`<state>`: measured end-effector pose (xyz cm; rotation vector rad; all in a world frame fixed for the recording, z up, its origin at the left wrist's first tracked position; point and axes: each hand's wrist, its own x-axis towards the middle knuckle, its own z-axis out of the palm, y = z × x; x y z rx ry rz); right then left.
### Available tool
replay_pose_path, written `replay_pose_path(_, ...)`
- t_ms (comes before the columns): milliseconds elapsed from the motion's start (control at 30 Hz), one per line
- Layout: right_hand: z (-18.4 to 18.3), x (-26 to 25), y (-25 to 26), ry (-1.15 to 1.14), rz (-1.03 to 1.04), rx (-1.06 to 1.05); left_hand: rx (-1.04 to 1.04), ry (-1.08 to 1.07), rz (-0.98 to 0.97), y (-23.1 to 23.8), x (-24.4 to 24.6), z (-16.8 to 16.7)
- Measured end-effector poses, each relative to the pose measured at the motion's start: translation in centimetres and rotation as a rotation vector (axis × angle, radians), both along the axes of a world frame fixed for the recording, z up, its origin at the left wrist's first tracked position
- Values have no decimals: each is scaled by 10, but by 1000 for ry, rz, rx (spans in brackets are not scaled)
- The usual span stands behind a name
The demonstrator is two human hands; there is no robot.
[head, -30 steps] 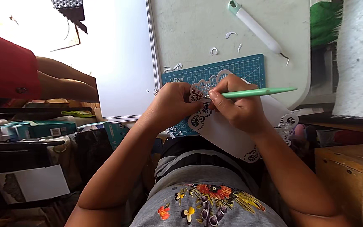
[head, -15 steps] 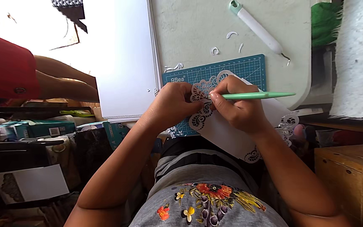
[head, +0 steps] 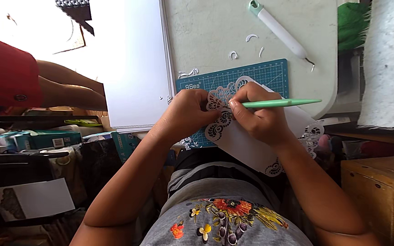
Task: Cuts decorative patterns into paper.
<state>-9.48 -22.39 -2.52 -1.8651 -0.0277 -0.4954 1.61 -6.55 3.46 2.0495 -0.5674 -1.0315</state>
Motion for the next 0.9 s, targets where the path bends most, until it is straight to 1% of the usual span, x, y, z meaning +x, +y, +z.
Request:
replay_pose_path(300,-1,-1,-1,-27,4,41,17,-8,-2,0,0,1)
replay_pose_path(633,1,0,0,-9,-9,-13,-8,-5,-7,1,0,0)
replay_pose_path(900,0,0,-1,-3,9,30,-19,5,5,2,-1,-1)
